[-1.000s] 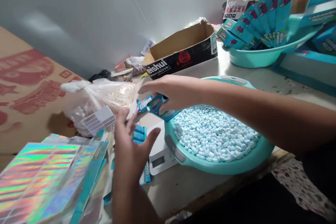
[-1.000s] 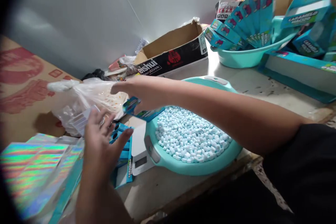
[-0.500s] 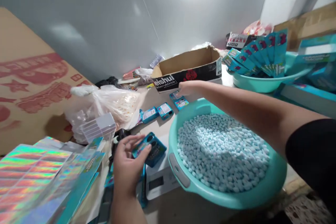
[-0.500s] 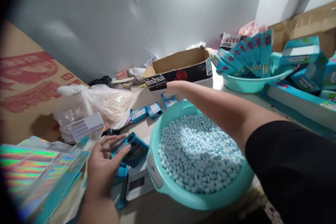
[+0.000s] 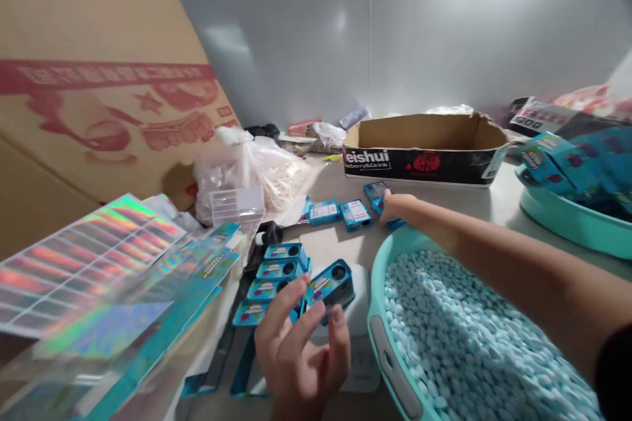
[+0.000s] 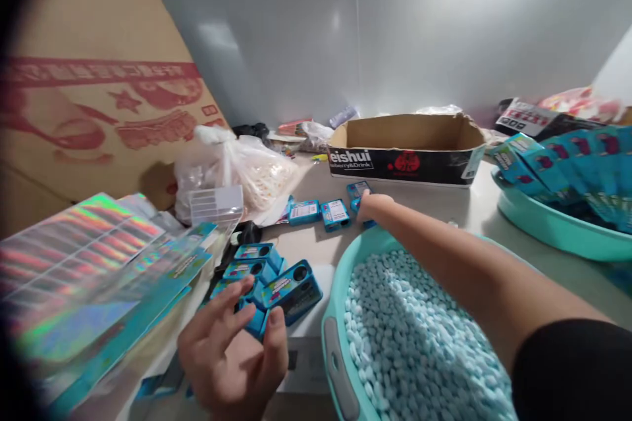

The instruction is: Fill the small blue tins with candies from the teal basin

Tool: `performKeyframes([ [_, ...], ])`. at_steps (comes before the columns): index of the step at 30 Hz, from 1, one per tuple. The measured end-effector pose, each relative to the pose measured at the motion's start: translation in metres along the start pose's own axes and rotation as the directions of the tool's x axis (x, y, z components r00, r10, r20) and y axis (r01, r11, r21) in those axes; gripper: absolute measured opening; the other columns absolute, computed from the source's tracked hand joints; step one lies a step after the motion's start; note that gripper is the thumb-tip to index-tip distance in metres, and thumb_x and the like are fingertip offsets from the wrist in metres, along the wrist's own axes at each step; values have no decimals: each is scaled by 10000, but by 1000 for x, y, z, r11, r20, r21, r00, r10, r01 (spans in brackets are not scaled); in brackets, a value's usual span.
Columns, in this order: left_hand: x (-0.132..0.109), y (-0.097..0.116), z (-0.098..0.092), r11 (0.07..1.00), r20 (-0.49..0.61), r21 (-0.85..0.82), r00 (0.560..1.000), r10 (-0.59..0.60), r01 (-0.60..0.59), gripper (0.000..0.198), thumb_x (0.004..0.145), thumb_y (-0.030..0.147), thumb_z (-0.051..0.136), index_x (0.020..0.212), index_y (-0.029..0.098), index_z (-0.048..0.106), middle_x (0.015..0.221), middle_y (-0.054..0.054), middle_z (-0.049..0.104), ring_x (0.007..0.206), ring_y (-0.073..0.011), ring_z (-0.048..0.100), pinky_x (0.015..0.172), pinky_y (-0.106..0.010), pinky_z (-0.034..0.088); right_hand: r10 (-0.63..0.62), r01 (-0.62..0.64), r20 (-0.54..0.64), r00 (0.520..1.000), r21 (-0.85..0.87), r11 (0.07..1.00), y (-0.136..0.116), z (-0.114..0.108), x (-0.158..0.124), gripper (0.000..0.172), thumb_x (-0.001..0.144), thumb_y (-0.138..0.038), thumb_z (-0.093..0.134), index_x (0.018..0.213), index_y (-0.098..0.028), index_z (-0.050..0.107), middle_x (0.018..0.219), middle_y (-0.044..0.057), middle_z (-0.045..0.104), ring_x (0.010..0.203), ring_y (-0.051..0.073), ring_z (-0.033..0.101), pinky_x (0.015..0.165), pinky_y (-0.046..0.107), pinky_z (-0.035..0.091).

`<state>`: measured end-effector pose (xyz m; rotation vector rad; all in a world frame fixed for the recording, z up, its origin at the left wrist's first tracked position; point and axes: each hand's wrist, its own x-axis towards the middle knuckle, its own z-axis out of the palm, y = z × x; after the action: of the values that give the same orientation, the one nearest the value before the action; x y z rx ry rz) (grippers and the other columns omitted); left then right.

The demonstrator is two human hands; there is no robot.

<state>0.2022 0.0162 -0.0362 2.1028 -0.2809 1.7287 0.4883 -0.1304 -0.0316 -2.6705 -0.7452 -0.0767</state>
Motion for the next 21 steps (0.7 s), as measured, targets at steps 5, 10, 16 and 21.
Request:
performKeyframes([
  [5,-1,30,7,978,-77,-194,992,-95,79,400,704,-37,637,1009,212,564,1068,-38,581,996,-188,653,901,-407,614,17,-23,58,998,110,994,-8,-51,-47,1165,706,-496,783,1595,-103,141,1240,227,649,1048,335,674,914,442,551],
  [10,32,79,53,608,364,-397,726,-584,688,527,848,315,714,1327,237,508,1288,-116,617,1177,-245,627,1000,-410,553,-162,247,-212,964,472,846,-37,-82,-146,1247,676,-515,810,1605,-227,29,1392,167,554,1168,322,629,977,460,552],
  [16,37,72,108,359,647,-329,485,-589,874,480,827,374,724,1244,161,619,1134,-129,721,1022,-262,699,938,-413,561,-57,89,-127,990,264,960,-22,-75,-216,1177,737,-540,719,1612,-172,23,1589,206,314,1400,392,426,1104,568,451],
  [21,26,69,107,439,616,-297,521,-591,848,394,800,274,733,1166,146,668,1131,-128,728,1047,-266,688,949,-407,545,-127,127,12,992,-74,989,-19,-51,-266,651,973,-514,373,1515,-157,410,1475,208,489,1374,376,469,1105,602,447],
])
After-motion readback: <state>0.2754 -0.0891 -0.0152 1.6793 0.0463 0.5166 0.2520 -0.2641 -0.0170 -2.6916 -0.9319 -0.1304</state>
